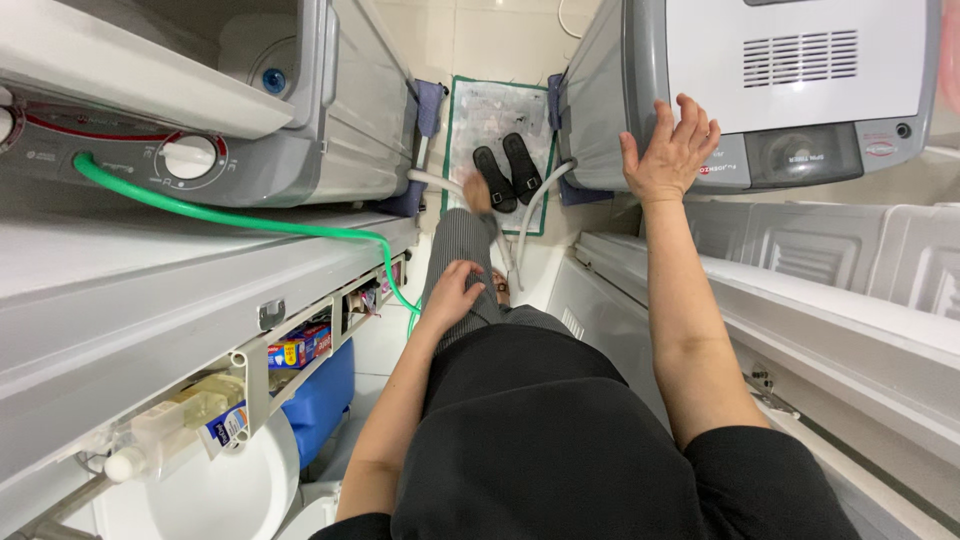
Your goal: The person cleans the bathroom floor using a green hose and a white cup to scoop water from a black tub. They move a blue container, rinse a blue cloth, and wipe the floor. The person also opens and closes a cabinet door and handles a washing machine.
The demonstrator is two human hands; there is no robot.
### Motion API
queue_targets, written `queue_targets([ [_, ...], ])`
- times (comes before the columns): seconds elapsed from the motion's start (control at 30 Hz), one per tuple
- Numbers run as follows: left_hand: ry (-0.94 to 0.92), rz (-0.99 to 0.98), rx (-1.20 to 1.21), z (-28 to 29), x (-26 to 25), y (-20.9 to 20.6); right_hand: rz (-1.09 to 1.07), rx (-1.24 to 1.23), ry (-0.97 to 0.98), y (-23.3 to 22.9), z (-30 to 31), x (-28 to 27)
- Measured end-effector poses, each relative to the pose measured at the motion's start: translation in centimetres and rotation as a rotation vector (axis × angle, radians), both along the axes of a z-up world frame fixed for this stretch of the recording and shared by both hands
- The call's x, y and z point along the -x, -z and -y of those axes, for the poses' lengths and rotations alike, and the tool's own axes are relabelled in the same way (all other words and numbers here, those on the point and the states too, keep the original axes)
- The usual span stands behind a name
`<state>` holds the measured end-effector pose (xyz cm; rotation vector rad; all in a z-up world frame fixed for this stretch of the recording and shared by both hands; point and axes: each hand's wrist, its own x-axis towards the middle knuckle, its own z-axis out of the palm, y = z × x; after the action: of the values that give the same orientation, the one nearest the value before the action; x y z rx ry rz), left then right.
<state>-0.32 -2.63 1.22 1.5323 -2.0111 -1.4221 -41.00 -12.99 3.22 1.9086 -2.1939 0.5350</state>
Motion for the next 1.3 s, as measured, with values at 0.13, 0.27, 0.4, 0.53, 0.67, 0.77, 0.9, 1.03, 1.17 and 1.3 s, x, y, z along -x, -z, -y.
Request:
queue_targets([
  [0.13, -0.002, 0.04, -0.133, 3.0, 1.1, -1.0, 0.0, 0.02, 0.011, -0.4, 0.0, -0.2],
  [0.27, 0.068, -0.057, -0.054, 7.2, 2.1, -0.6, 0.006, 0.043, 0.031, -0.7, 0.1, -0.6],
  [0.4, 0.16, -0.157, 0.036, 13.6, 4.3, 1.6, 0.06, 0.096, 0.109, -1.4, 0.2, -0.7],
  [0.53, 0.271, -0.137, 0.035, 23.3, 7.9, 4.5, 0.143, 0.158, 0.299, -2.1, 3.8, -1.2],
  [0.67, 0.308, -0.078, 0.043, 34.6, 12.8, 7.2, 0.105, 0.055, 0.221, -2.0, 14.0, -1.3],
  [0.77, 0.311, -0.03, 0.145, 42.4, 15.9, 8.8, 0.111, -0.05, 0.218, -1.4, 21.2, 0.3],
  [0.9, 0.291, -0.085, -0.017, 51.2, 17.8, 8.8, 0.153, -0.101, 0.266, -1.5, 25.7, 1.5],
  [1.03, 0.325, -0.044, 0.024, 57.8, 18.5, 7.1, 0.149, -0.137, 0.306, -2.0, 25.7, 1.3],
  [1.17, 0.333, 0.044, -0.043, 61.4, 18.4, 6.7, 0.115, -0.259, 0.343, -2.1, 25.7, 0.9],
  [1.3, 0.363, 0.064, -0.064, 62.0, 17.2, 7.6, 0.124, -0.307, 0.358, -2.3, 25.9, 0.9],
])
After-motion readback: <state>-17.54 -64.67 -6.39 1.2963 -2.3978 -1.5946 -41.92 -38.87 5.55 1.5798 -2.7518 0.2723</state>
